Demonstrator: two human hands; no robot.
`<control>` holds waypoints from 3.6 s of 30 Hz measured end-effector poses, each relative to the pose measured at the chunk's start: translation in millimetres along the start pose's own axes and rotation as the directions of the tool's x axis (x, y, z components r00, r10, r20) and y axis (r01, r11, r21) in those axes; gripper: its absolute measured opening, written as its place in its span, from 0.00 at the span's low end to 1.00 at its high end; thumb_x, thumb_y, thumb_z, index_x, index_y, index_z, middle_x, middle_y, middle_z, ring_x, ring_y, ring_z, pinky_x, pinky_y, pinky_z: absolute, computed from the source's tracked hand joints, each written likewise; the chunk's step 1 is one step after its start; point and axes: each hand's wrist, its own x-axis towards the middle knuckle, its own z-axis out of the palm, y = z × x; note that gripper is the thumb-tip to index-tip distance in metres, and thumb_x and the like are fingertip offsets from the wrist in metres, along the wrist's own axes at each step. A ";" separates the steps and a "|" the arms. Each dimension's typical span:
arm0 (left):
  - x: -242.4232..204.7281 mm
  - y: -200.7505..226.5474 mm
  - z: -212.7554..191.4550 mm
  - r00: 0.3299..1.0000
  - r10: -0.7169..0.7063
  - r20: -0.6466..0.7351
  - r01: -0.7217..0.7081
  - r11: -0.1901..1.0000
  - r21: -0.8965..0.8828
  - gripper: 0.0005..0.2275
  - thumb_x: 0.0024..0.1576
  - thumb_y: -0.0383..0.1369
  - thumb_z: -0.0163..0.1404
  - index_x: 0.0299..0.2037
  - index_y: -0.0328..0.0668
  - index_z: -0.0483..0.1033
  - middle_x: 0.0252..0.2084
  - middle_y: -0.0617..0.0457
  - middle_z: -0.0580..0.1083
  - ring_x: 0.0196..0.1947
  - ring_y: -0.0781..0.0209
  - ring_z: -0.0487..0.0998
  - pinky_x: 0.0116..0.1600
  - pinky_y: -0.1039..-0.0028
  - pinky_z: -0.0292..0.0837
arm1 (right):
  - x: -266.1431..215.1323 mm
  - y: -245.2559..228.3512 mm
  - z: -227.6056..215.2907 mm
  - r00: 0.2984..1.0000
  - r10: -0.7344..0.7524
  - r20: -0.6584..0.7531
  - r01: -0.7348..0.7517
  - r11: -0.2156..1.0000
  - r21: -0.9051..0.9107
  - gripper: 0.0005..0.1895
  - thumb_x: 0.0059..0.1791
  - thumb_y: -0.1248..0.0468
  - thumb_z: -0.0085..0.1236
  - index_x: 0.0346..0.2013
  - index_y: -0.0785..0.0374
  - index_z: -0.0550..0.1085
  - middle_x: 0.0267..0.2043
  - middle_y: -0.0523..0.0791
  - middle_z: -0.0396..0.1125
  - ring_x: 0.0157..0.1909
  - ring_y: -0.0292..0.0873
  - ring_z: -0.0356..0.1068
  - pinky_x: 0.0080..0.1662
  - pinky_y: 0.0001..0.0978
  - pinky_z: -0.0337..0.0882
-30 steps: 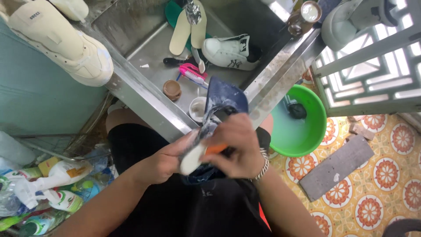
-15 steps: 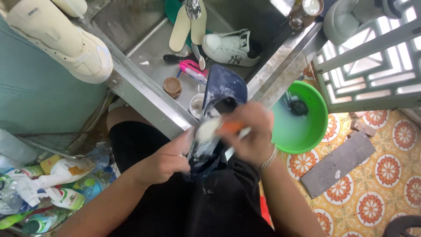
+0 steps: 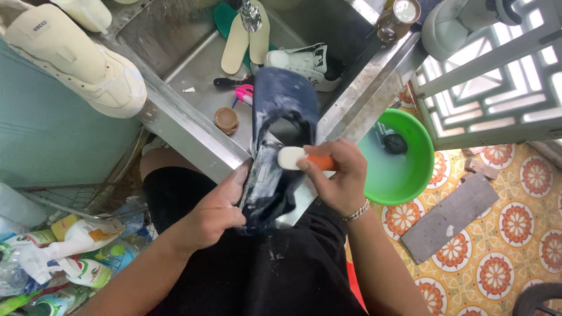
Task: Scrubbing and rinsing a baseball cap in a sink using a brush and cleaning solution.
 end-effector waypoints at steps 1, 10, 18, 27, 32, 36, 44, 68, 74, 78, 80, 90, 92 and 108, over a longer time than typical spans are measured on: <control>0.3 -0.9 -1.2 1.000 0.006 0.001 -0.006 1.000 0.002 0.43 0.46 0.18 0.41 0.77 0.28 0.40 0.75 0.39 0.57 0.77 0.54 0.56 0.78 0.68 0.48 | -2.0 -13.4 3.1 1.000 -0.006 -0.001 0.006 1.000 -0.001 0.11 0.45 0.60 0.74 0.35 0.58 0.79 0.35 0.42 0.75 0.34 0.43 0.71 0.41 0.36 0.68; 0.1 -8.9 -13.3 0.995 -0.059 -0.082 0.056 0.998 -0.035 0.44 0.41 0.20 0.42 0.75 0.28 0.42 0.73 0.42 0.60 0.73 0.57 0.61 0.73 0.71 0.55 | -3.8 -13.9 21.2 0.999 0.042 -0.031 -0.036 0.985 0.168 0.10 0.48 0.59 0.71 0.37 0.58 0.77 0.37 0.43 0.72 0.39 0.44 0.75 0.45 0.34 0.74; 26.1 15.4 -52.8 0.923 -0.051 -0.382 -0.043 0.971 -0.235 0.44 0.37 0.19 0.38 0.75 0.23 0.52 0.64 0.35 0.68 0.60 0.50 0.71 0.60 0.70 0.65 | 44.5 56.2 48.2 0.956 0.084 -0.281 -0.148 0.965 -0.217 0.12 0.47 0.57 0.69 0.39 0.59 0.79 0.36 0.47 0.75 0.37 0.48 0.73 0.42 0.39 0.70; 73.9 37.9 -110.7 0.894 -0.030 -0.447 -0.172 0.899 -0.404 0.39 0.38 0.23 0.37 0.69 0.21 0.57 0.63 0.34 0.68 0.62 0.47 0.71 0.68 0.65 0.64 | 109.2 132.0 99.5 0.896 0.440 -0.065 -0.444 0.892 -0.082 0.17 0.48 0.54 0.62 0.49 0.58 0.78 0.43 0.47 0.77 0.43 0.46 0.78 0.45 0.37 0.74; 90.1 41.3 -122.0 0.923 -0.043 -0.381 -0.130 0.900 -0.416 0.39 0.40 0.22 0.39 0.70 0.20 0.58 0.63 0.33 0.69 0.61 0.47 0.72 0.69 0.64 0.63 | 121.7 160.5 122.1 0.796 0.576 0.185 -0.587 0.658 0.472 0.23 0.50 0.49 0.60 0.52 0.61 0.76 0.46 0.49 0.76 0.46 0.51 0.77 0.47 0.39 0.74; 103.6 47.9 -127.6 0.957 -0.050 -0.285 0.012 0.991 -0.134 0.37 0.43 0.19 0.43 0.70 0.21 0.60 0.64 0.37 0.71 0.63 0.53 0.73 0.69 0.68 0.63 | 139.3 124.5 108.5 0.711 0.274 0.648 -0.577 -0.299 0.760 0.38 0.41 0.36 0.58 0.51 0.64 0.75 0.53 0.51 0.72 0.52 0.49 0.75 0.53 0.47 0.75; 135.8 -52.3 -181.3 0.617 -0.297 -0.729 0.078 0.945 -0.318 0.22 0.54 0.37 0.42 0.58 0.34 0.69 0.53 0.41 0.73 0.47 0.54 0.74 0.55 0.64 0.68 | 111.9 224.3 145.6 0.988 0.087 0.126 -0.137 0.126 0.983 0.14 0.54 0.65 0.62 0.33 0.58 0.64 0.57 0.59 0.71 0.65 0.55 0.68 0.73 0.55 0.57; 150.9 -53.3 -223.5 0.639 -0.027 -0.769 -0.577 0.645 -0.502 0.22 0.64 0.48 0.36 0.52 0.40 0.75 0.52 0.47 0.76 0.55 0.52 0.77 0.63 0.59 0.72 | 90.2 159.4 157.3 0.214 0.334 0.918 0.050 0.935 -0.351 0.20 0.45 0.68 0.51 0.52 0.61 0.74 0.49 0.53 0.73 0.54 0.54 0.73 0.54 0.43 0.72; 153.0 -51.8 -220.8 0.748 0.003 -0.664 -0.553 0.556 -0.620 0.22 0.65 0.48 0.37 0.53 0.39 0.76 0.54 0.48 0.76 0.55 0.51 0.77 0.64 0.59 0.72 | 42.4 209.8 222.4 0.100 0.487 0.868 0.284 0.822 -0.494 0.18 0.49 0.63 0.52 0.52 0.67 0.73 0.53 0.56 0.71 0.54 0.54 0.73 0.54 0.45 0.73; 157.7 -47.9 -216.8 0.767 -0.038 -0.640 -0.505 0.579 -0.640 0.23 0.64 0.49 0.36 0.52 0.39 0.76 0.53 0.47 0.76 0.53 0.51 0.78 0.63 0.58 0.73 | 71.7 185.3 191.4 0.207 0.525 0.825 0.226 0.795 -0.563 0.16 0.46 0.64 0.55 0.48 0.61 0.76 0.51 0.53 0.72 0.52 0.54 0.74 0.52 0.44 0.74; 158.2 -62.8 -226.4 0.761 -0.060 -0.646 -0.505 0.570 -0.648 0.23 0.64 0.49 0.36 0.52 0.40 0.76 0.53 0.47 0.76 0.53 0.51 0.78 0.63 0.58 0.73 | 87.1 149.5 169.8 0.268 0.543 0.796 0.186 0.781 -0.596 0.16 0.45 0.64 0.55 0.47 0.58 0.77 0.50 0.51 0.73 0.52 0.54 0.74 0.51 0.44 0.74; 162.0 -58.8 -221.8 0.802 -0.157 -0.577 -0.407 0.564 -0.719 0.21 0.63 0.42 0.32 0.55 0.38 0.74 0.57 0.45 0.75 0.59 0.47 0.75 0.67 0.54 0.67 | 105.2 74.7 73.8 0.862 0.488 0.140 -0.325 0.743 -0.585 0.10 0.51 0.56 0.58 0.46 0.51 0.79 0.39 0.47 0.76 0.37 0.47 0.76 0.40 0.40 0.73; 157.0 -61.2 -215.0 0.850 -0.090 -0.519 -0.399 0.533 -0.746 0.22 0.64 0.44 0.33 0.56 0.37 0.73 0.59 0.44 0.74 0.60 0.47 0.74 0.68 0.54 0.64 | 100.0 96.4 75.9 0.916 0.399 0.034 -0.362 0.861 -0.357 0.11 0.53 0.58 0.59 0.49 0.55 0.78 0.39 0.46 0.75 0.38 0.42 0.75 0.41 0.34 0.72; 178.2 -88.7 -194.5 0.896 -0.005 -0.443 -0.219 0.865 -0.452 0.16 0.60 0.19 0.47 0.58 0.31 0.72 0.54 0.50 0.75 0.56 0.60 0.74 0.65 0.69 0.66 | 153.6 114.1 140.1 0.995 -0.054 -0.088 0.056 0.998 0.016 0.13 0.51 0.68 0.67 0.50 0.67 0.76 0.41 0.47 0.74 0.39 0.37 0.73 0.42 0.25 0.71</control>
